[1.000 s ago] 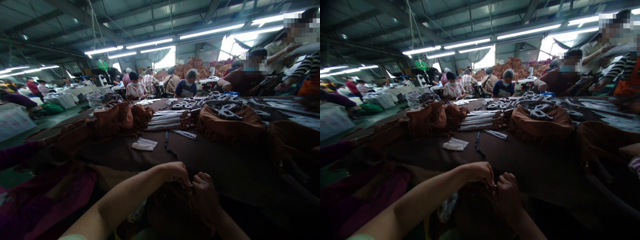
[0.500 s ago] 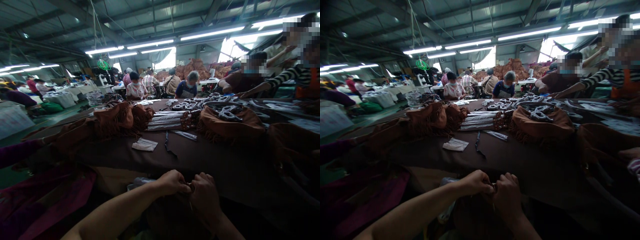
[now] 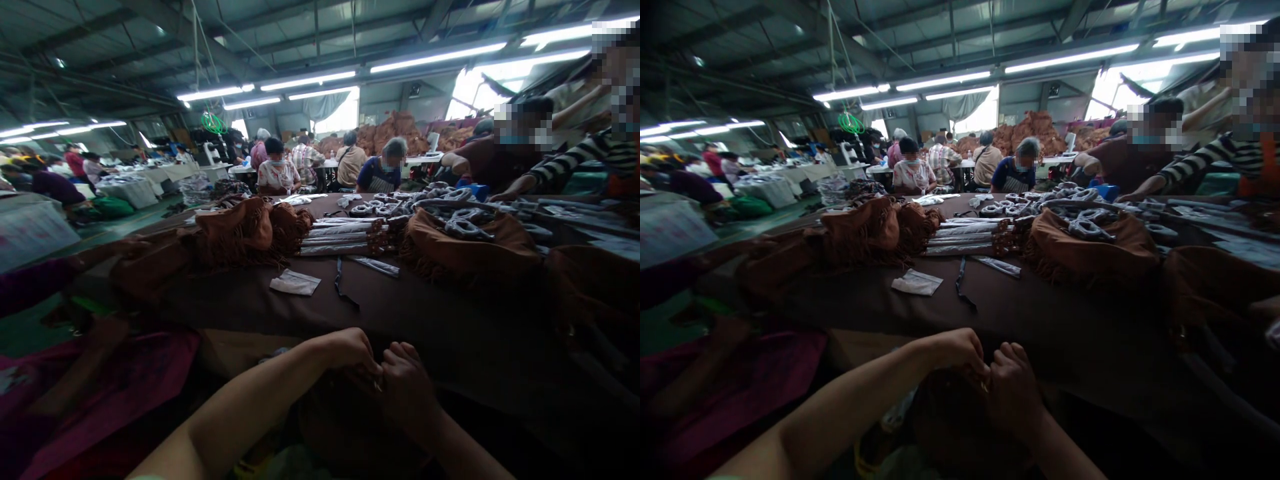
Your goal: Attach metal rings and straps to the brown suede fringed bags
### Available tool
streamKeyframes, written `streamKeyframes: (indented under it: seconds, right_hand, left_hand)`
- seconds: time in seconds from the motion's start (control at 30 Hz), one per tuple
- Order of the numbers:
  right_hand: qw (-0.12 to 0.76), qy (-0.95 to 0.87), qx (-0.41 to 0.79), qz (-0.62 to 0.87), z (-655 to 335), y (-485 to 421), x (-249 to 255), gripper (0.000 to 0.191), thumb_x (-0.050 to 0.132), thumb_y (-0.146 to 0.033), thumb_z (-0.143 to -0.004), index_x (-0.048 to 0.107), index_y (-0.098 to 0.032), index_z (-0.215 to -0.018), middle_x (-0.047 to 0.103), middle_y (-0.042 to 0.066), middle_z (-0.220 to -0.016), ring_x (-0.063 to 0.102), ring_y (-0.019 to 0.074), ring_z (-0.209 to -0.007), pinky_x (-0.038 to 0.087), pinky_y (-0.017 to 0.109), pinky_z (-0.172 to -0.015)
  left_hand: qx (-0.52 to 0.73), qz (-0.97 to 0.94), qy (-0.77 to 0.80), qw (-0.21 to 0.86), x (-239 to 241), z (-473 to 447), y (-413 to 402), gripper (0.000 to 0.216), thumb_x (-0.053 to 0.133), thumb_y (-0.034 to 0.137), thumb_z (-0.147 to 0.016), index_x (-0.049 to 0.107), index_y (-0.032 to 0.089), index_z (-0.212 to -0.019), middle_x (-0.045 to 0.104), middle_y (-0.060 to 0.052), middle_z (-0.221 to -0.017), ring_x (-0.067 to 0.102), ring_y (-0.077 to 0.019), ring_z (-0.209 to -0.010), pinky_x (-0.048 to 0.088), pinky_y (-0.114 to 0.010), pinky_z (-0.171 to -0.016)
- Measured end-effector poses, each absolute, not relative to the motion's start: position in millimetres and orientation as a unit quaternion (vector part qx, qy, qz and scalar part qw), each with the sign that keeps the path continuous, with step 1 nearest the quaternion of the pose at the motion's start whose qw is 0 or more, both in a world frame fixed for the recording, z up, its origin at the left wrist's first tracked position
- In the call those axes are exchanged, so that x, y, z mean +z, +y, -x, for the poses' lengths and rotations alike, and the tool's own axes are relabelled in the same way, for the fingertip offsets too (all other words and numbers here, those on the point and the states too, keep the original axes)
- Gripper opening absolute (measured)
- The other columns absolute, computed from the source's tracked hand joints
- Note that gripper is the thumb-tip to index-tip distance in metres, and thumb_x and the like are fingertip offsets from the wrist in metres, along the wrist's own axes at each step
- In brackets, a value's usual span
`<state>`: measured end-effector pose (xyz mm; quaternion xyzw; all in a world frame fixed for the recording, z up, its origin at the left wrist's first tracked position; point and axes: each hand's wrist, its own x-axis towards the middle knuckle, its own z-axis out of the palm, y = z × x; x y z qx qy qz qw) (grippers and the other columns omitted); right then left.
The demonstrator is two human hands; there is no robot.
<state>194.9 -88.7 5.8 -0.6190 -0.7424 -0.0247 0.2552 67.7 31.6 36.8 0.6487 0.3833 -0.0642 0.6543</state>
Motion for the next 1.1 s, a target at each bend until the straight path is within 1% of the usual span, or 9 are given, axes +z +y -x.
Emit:
streamKeyframes:
  seconds: [0.13, 0.3, 0.47, 0.63, 0.7, 0.8, 0.87, 0.97, 1.1]
  right_hand:
    - [0.238, -0.751, -0.011, 0.616, -196.1, -89.4, 3.9, 0.014, 0.056, -0.021, -0.077, 0.065, -0.022, -0.065, 0.056, 0.004, -0.067, 0.045, 0.0188, -0.075, 0.029, 0.035, -0.08]
    - [0.224, -0.703, -0.045, 0.673, -197.1, -87.1, 17.5, 0.026, 0.058, -0.034, -0.081, 0.062, -0.021, -0.058, 0.056, 0.004, -0.064, 0.047, 0.02, -0.073, 0.029, 0.038, -0.08]
    - [0.207, -0.692, -0.044, 0.69, -197.9, -86.4, 26.3, 0.022, 0.061, -0.027, -0.076, 0.061, -0.022, -0.054, 0.058, 0.004, -0.062, 0.05, 0.0198, -0.071, 0.03, 0.037, -0.076]
    - [0.211, -0.683, -0.025, 0.699, -205.0, -87.9, 23.7, 0.018, 0.067, -0.02, -0.071, 0.06, -0.022, -0.055, 0.06, 0.003, -0.064, 0.052, 0.0208, -0.073, 0.031, 0.037, -0.077]
    - [0.213, -0.68, -0.019, 0.702, -208.7, -88.2, 22.4, 0.018, 0.067, -0.018, -0.071, 0.06, -0.022, -0.055, 0.059, 0.002, -0.064, 0.052, 0.0209, -0.073, 0.031, 0.038, -0.077]
    - [0.221, -0.682, -0.011, 0.697, -213.9, -88.8, 20.9, 0.019, 0.066, -0.02, -0.074, 0.058, -0.022, -0.056, 0.058, 0.002, -0.065, 0.051, 0.021, -0.073, 0.031, 0.038, -0.077]
    - [0.234, -0.693, -0.006, 0.682, -217.3, -89.4, 20.7, 0.018, 0.065, -0.024, -0.076, 0.058, -0.022, -0.06, 0.058, 0.002, -0.068, 0.051, 0.0208, -0.075, 0.032, 0.038, -0.079]
    - [0.246, -0.71, 0.001, 0.66, -222.4, -90.8, 21.4, 0.016, 0.063, -0.031, -0.08, 0.059, -0.022, -0.068, 0.058, 0.002, -0.073, 0.051, 0.0203, -0.077, 0.033, 0.037, -0.079]
    - [0.244, -0.714, -0.004, 0.656, -227.5, -91.8, 19.9, 0.022, 0.062, -0.038, -0.081, 0.058, -0.022, -0.067, 0.056, 0.002, -0.071, 0.051, 0.0205, -0.076, 0.033, 0.037, -0.079]
  left_hand:
    - [-0.063, -0.653, 0.397, 0.642, 45.1, -71.0, 28.9, 0.029, 0.083, 0.03, -0.04, 0.062, 0.014, -0.052, 0.052, 0.004, -0.045, 0.045, -0.0086, -0.045, 0.032, -0.022, -0.046]
    - [0.021, -0.667, 0.405, 0.625, 41.2, -71.6, 18.1, 0.027, 0.076, 0.036, -0.053, 0.061, 0.013, -0.054, 0.05, 0.004, -0.045, 0.04, -0.0071, -0.042, 0.028, -0.021, -0.043]
    - [0.07, -0.716, 0.424, 0.55, 32.0, -74.0, 5.4, 0.026, 0.068, 0.038, -0.062, 0.067, 0.012, -0.061, 0.05, 0.003, -0.048, 0.043, -0.0089, -0.046, 0.027, -0.021, -0.044]
    - [0.098, -0.762, 0.46, 0.445, 45.6, -80.6, -11.2, 0.027, 0.063, 0.037, -0.065, 0.069, 0.011, -0.061, 0.051, 0.001, -0.047, 0.045, -0.01, -0.048, 0.025, -0.022, -0.044]
    - [0.092, -0.77, 0.457, 0.435, 54.1, -82.4, -13.3, 0.03, 0.061, 0.04, -0.067, 0.07, 0.012, -0.063, 0.053, 0.0, -0.049, 0.045, -0.01, -0.048, 0.025, -0.022, -0.045]
    - [0.044, -0.778, 0.444, 0.443, 64.6, -83.2, -8.9, 0.031, 0.061, 0.042, -0.066, 0.072, 0.013, -0.066, 0.053, 0.0, -0.049, 0.045, -0.0103, -0.048, 0.027, -0.022, -0.046]
    - [0.008, -0.778, 0.432, 0.455, 69.7, -83.4, -3.9, 0.031, 0.062, 0.043, -0.064, 0.071, 0.013, -0.066, 0.051, 0.001, -0.048, 0.046, -0.0107, -0.047, 0.027, -0.022, -0.046]
    - [0.002, -0.777, 0.422, 0.467, 74.2, -85.9, 0.6, 0.032, 0.061, 0.044, -0.065, 0.069, 0.013, -0.063, 0.051, 0.001, -0.049, 0.044, -0.0105, -0.047, 0.027, -0.023, -0.044]
    - [0.008, -0.782, 0.422, 0.459, 74.1, -92.7, 0.3, 0.029, 0.061, 0.041, -0.064, 0.067, 0.013, -0.06, 0.05, 0.002, -0.048, 0.044, -0.0104, -0.047, 0.026, -0.023, -0.044]
